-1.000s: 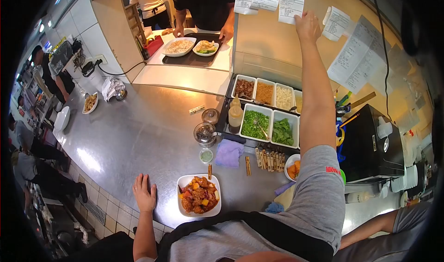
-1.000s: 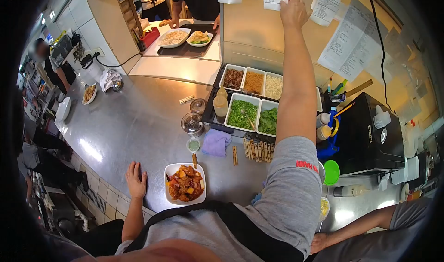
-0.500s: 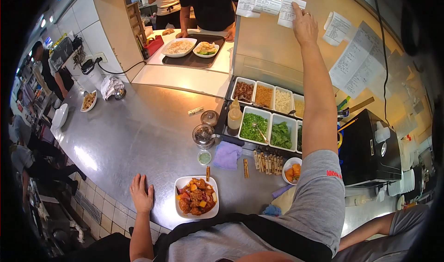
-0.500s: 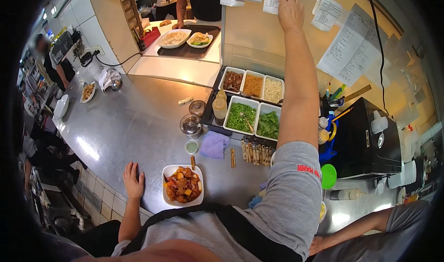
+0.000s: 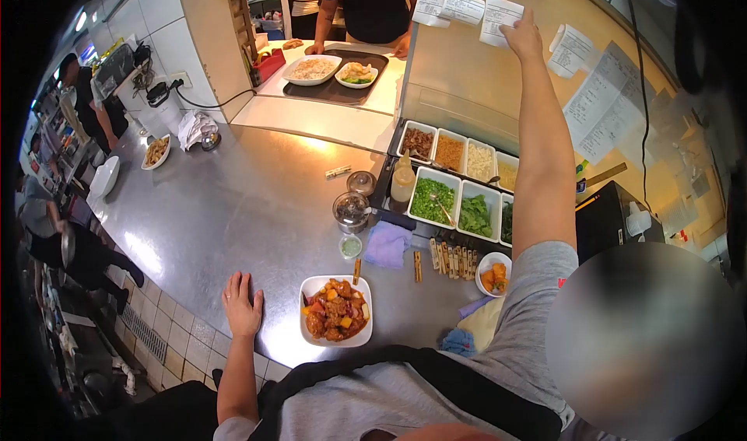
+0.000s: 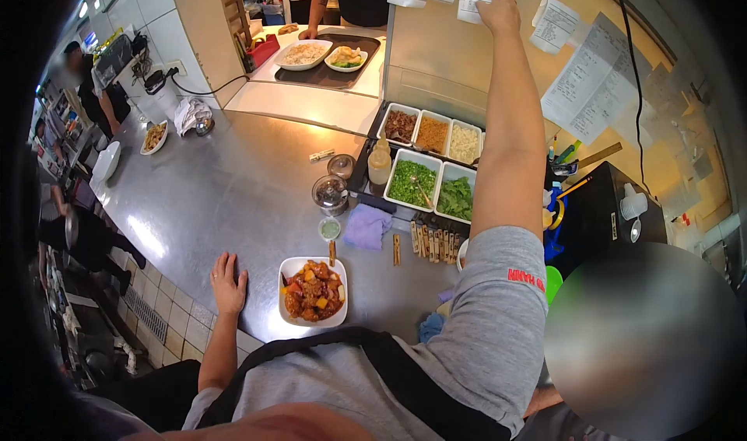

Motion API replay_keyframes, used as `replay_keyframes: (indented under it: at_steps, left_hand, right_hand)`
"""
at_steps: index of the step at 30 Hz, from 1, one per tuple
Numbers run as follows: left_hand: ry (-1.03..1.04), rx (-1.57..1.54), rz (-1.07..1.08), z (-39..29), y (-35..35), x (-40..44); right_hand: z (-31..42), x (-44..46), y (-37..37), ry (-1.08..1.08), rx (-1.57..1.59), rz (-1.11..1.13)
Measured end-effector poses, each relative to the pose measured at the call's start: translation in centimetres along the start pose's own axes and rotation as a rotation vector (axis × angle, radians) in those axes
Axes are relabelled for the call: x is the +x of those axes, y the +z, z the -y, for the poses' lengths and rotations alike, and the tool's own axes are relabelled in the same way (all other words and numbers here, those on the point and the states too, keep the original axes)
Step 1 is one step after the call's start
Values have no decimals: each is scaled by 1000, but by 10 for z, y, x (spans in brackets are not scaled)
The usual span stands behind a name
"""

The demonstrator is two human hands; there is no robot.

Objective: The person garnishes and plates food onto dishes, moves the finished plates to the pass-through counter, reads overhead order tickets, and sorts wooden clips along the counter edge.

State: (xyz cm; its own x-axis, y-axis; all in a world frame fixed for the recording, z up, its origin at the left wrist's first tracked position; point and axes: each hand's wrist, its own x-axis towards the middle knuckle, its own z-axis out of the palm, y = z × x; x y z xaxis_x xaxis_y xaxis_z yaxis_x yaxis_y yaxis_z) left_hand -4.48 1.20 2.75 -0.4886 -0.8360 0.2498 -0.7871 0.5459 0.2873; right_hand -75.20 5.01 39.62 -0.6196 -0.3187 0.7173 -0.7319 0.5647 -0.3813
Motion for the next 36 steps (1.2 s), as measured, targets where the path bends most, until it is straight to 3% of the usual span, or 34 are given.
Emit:
replay_keyframes:
  at_steps: [3,8,10,14,15,17,19,21,23,27,31,36]
  left_hand:
    - [0,-4,-8,2,1,-2]
    - [1,1,-18,4,1,-3]
    - [45,13,-96,3,1,-6]
    - [104,-260,-94,1,-8,-20]
    - [136,-348,-70,-5,-16,-27]
    - [134,-562,-81,-5,8,-46]
    - [29,-938,70,-17,28,-63]
    - [-269,-1242,484,-42,8,-62]
    - [-122,-1373,666,-44,9,-55]
    - [-11,-1367,912,-37,4,-30]
    - [89,-1338,904,-21,4,-17]
    - [-32,-1273,894,30,-28,-7]
  right_hand:
    - [-1,-30,-13,15,154,-89]
    - [-12,-155,-26,-71,364,395]
    - [7,-251,-63,-82,472,666]
    - [39,-429,-145,-155,484,1157]
    - [44,-463,-159,12,505,1336]
    - [39,-539,-155,448,619,1417]
    - [48,-599,-141,681,700,1218]
    - [79,-627,-130,882,889,993]
    - [115,-639,-120,1065,1179,733]
    - [142,-648,-96,967,1098,726]
    - [167,-645,-98,945,1046,733]
    - [219,-663,-76,991,1196,764]
